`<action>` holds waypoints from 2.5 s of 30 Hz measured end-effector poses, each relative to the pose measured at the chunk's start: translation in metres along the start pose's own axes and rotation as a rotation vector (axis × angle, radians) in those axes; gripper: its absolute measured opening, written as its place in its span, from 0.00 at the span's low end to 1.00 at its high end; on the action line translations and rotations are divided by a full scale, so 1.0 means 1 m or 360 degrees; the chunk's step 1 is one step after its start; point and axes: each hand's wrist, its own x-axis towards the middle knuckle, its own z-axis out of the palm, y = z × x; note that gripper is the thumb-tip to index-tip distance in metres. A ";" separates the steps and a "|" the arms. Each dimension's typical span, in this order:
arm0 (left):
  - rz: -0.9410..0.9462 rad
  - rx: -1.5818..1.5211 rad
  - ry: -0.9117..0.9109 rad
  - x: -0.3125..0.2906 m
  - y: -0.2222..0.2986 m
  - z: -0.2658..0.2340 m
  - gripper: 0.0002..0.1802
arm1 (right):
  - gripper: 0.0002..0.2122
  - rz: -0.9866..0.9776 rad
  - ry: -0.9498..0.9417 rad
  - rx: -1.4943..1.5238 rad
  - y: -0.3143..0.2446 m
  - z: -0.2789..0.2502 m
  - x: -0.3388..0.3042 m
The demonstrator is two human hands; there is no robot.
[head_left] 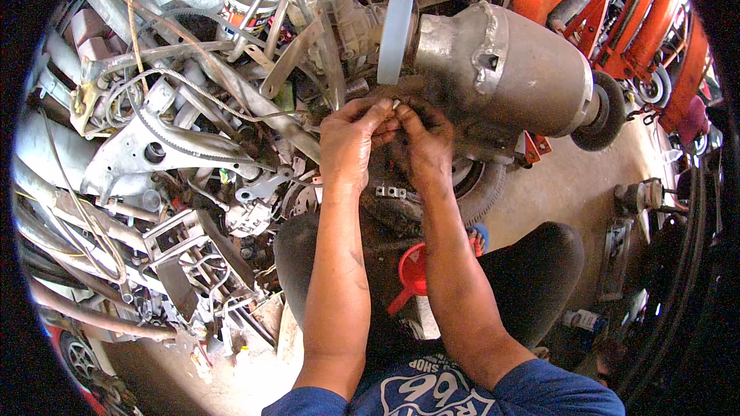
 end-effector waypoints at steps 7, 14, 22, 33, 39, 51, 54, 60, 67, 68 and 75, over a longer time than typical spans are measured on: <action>0.0016 -0.0126 -0.0100 -0.001 -0.011 0.002 0.10 | 0.12 -0.0178 -0.0056 -0.0205 -0.025 -0.009 -0.012; -0.0093 -0.0431 -0.0079 0.006 -0.031 -0.004 0.16 | 0.12 -0.0765 0.0003 -0.0739 -0.010 -0.009 -0.006; 0.0014 -0.0608 -0.0015 0.011 -0.037 0.003 0.12 | 0.10 -0.0710 0.0062 -0.0595 -0.005 0.002 -0.002; -0.0049 -0.0675 -0.0025 0.008 -0.034 0.003 0.12 | 0.13 -0.0240 -0.0089 -0.0255 0.001 0.002 -0.002; -0.0020 -0.0770 -0.0007 0.012 -0.043 0.004 0.11 | 0.13 -0.0517 -0.0014 -0.0488 0.004 0.005 0.004; -0.0027 -0.0918 0.0007 0.024 -0.060 0.011 0.13 | 0.11 -0.0383 0.0016 -0.0794 -0.012 0.007 0.014; -0.0010 -0.0890 0.0033 0.026 -0.065 0.010 0.14 | 0.11 -0.0406 -0.0011 -0.0748 -0.013 0.006 0.015; 0.0027 -0.0935 0.0033 0.029 -0.070 0.009 0.15 | 0.14 -0.0442 -0.0083 -0.0643 -0.011 0.007 0.019; 0.0024 -0.0949 0.0015 0.017 -0.057 0.014 0.15 | 0.14 -0.0394 -0.0110 -0.0678 -0.022 0.009 0.015; 0.0035 -0.0935 0.0049 0.017 -0.057 0.014 0.15 | 0.14 -0.0406 -0.0105 -0.0687 -0.021 0.009 0.016; -0.0081 -0.0820 -0.0043 0.024 -0.060 0.003 0.15 | 0.13 -0.0357 -0.0106 -0.0552 -0.010 -0.001 0.014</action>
